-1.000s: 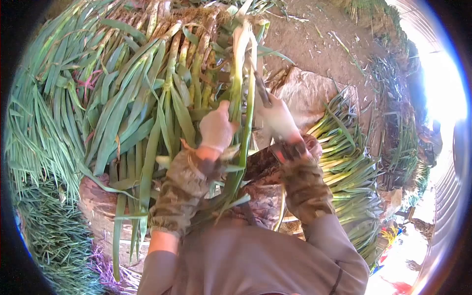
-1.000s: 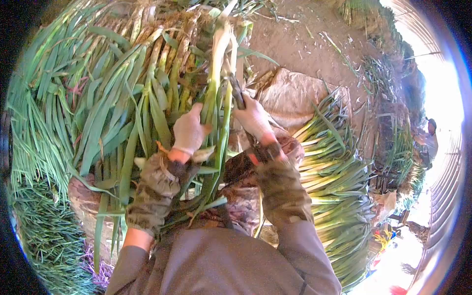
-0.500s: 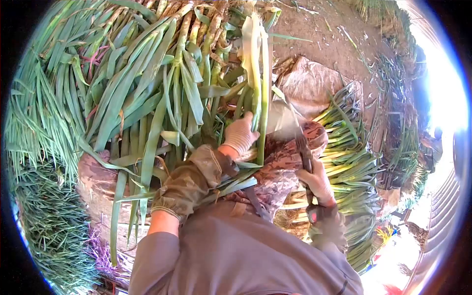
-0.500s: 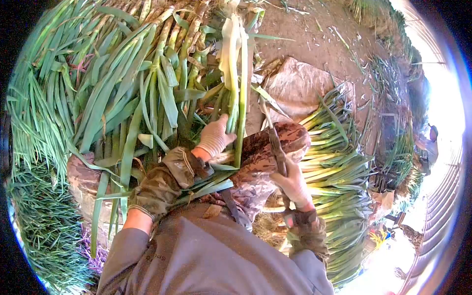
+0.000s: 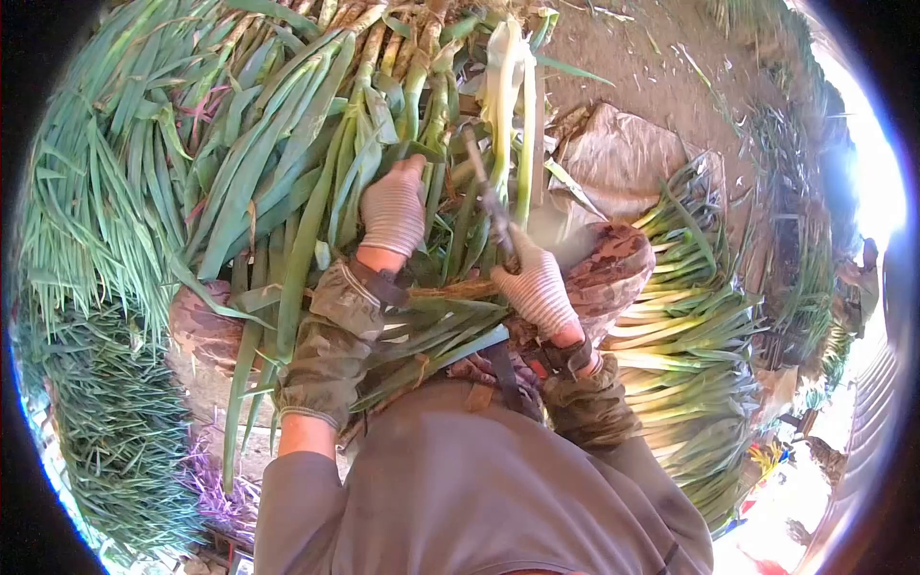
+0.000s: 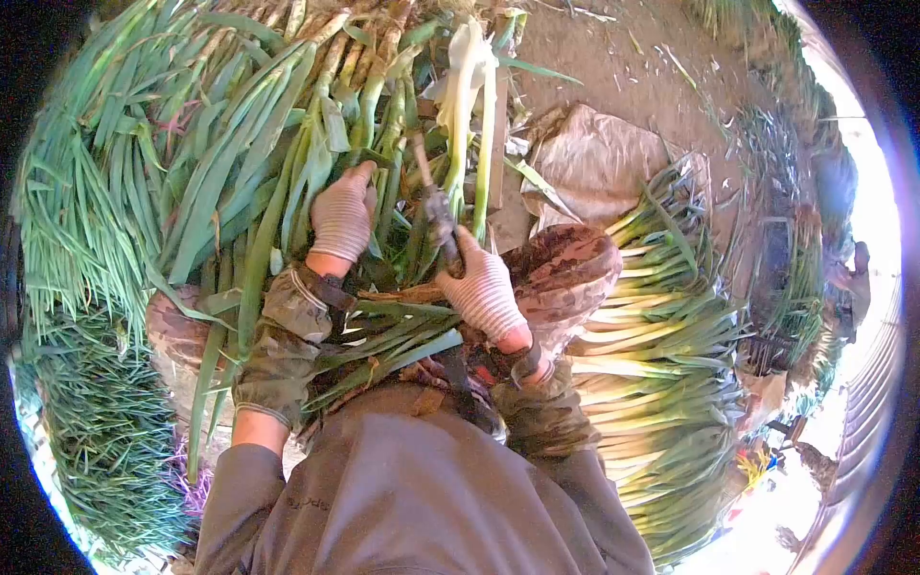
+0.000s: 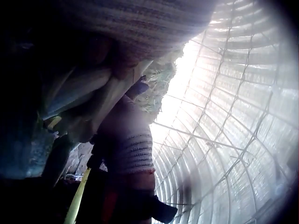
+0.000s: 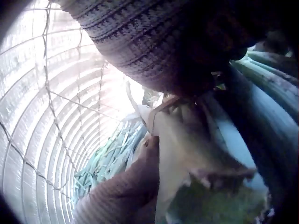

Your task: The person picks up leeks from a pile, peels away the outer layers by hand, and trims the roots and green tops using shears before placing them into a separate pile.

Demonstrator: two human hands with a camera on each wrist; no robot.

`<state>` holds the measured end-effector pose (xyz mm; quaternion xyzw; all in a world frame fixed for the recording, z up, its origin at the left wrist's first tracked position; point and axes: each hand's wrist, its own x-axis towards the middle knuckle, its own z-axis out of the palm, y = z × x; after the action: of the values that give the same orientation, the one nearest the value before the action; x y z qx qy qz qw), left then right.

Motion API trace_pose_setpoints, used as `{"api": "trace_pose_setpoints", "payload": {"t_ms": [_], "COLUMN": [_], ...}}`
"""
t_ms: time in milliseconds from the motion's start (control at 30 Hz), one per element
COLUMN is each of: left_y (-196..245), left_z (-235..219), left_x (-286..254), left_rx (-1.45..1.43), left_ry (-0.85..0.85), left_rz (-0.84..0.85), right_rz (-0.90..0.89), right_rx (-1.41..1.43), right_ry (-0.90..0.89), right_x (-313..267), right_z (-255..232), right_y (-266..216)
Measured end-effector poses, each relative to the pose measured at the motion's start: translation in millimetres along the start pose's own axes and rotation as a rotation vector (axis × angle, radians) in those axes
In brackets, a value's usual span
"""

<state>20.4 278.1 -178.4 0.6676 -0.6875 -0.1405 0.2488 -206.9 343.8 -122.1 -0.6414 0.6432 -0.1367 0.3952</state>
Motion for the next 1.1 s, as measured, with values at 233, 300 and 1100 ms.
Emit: {"api": "trace_pose_setpoints", "payload": {"t_ms": [233,300,1100], "left_y": [30,30,20], "left_z": [18,45,12], "left_x": [2,0,-30], "left_rx": [0.338,0.502,-1.321], "left_ry": [-0.298,-0.183,-0.391], "left_rz": [-0.068,-0.02,-0.613], "right_rz": [-0.013,-0.02,0.02], "right_rx": [-0.014,0.054,0.073], "right_ry": [-0.135,-0.119,0.005], "right_x": [-14,-14,-67], "right_z": [0,5,-3], "right_y": [13,24,13]}}
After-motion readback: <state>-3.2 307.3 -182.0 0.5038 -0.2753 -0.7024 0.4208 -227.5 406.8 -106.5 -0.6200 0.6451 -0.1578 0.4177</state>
